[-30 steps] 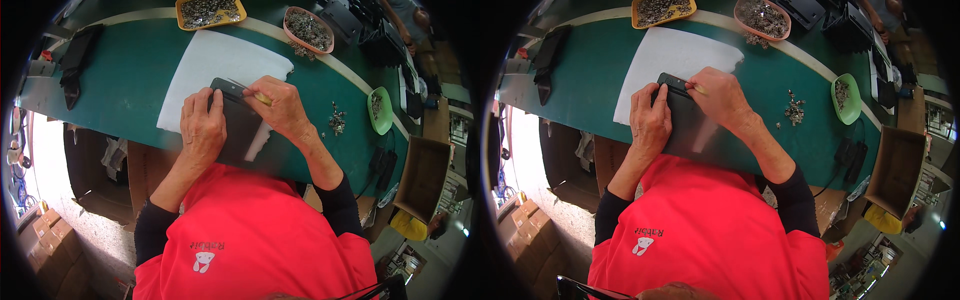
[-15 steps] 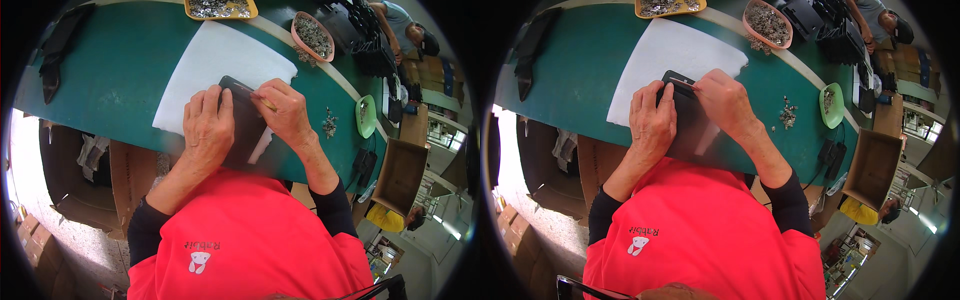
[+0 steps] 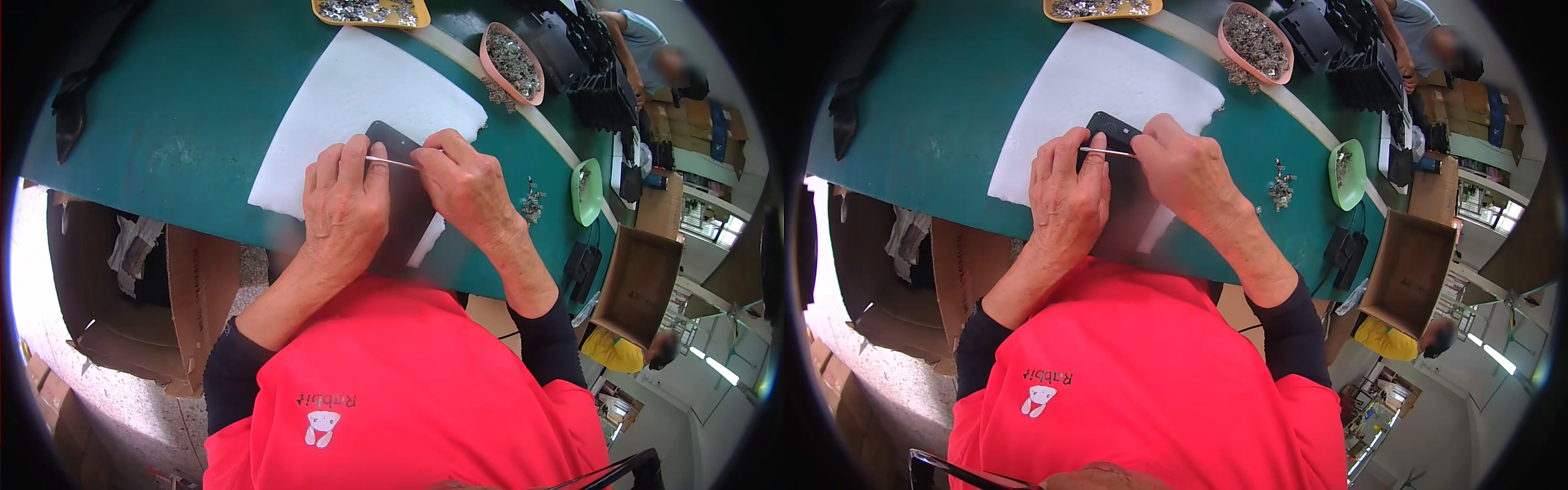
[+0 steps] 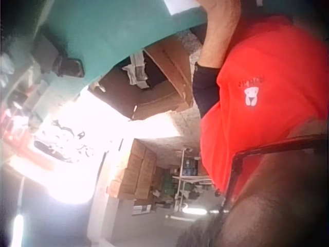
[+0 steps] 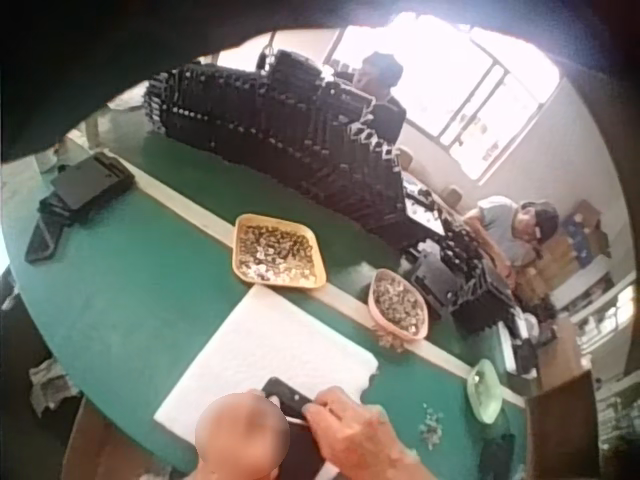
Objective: The person uses a screwdriver to tighten screws into a black rectangular electronic component placed on a white foam sheet. They repeatedly pick up screws from a yellow tray, insert them into the component, and secure them. The person also handles a stack of similar black components, moving them aside to access the work area.
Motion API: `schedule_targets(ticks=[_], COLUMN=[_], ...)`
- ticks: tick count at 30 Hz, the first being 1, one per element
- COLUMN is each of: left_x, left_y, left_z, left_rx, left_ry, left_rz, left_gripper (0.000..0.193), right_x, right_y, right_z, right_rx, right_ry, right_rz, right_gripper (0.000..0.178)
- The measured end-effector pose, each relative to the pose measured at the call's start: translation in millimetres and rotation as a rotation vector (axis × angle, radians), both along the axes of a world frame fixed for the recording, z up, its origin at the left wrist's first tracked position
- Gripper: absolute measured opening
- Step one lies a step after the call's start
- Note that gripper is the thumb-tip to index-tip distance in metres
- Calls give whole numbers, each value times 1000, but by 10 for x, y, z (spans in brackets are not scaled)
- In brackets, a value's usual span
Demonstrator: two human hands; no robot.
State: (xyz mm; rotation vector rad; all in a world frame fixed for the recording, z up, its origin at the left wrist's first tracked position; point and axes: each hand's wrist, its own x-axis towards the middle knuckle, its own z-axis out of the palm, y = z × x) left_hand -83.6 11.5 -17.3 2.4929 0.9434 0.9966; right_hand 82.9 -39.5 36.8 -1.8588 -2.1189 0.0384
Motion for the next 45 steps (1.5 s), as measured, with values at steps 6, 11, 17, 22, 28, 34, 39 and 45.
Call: schedule_targets(ticks=[6, 11, 17, 22, 28, 34, 39, 45], left_x=[5, 4, -14, -10, -10, -15, -17, -27], left_y=[14, 22, 6, 8, 5, 8, 12, 10], left_z=[14, 7, 8, 9, 19, 9, 15, 21], left_rx=[32, 28, -48, -35, -48, -44, -40, -50], left_ry=[-33, -29, -2, -5, -3, 2, 2, 1], left_rz=[12, 9, -12, -7, -8, -9, -13, -16], left_gripper=[28, 31, 39, 39, 39, 40, 40, 41], right_x=[29, 64, -11, 35, 57, 27, 34, 47], right_y=[-6, 3, -4, 71, 33, 26, -7, -68], right_z=[-43, -33, -56, 7, 26, -39, -104, -31], right_rx=[65, 21, 64, -21, -77, -45, -4, -8], right_ry=[122, 315, 264, 301, 274, 267, 225, 287], right_rz=[21, -82, -157, -160, -197, -213, -178, -197], right_gripper=[15, 16, 15, 14, 11, 5, 8, 9])
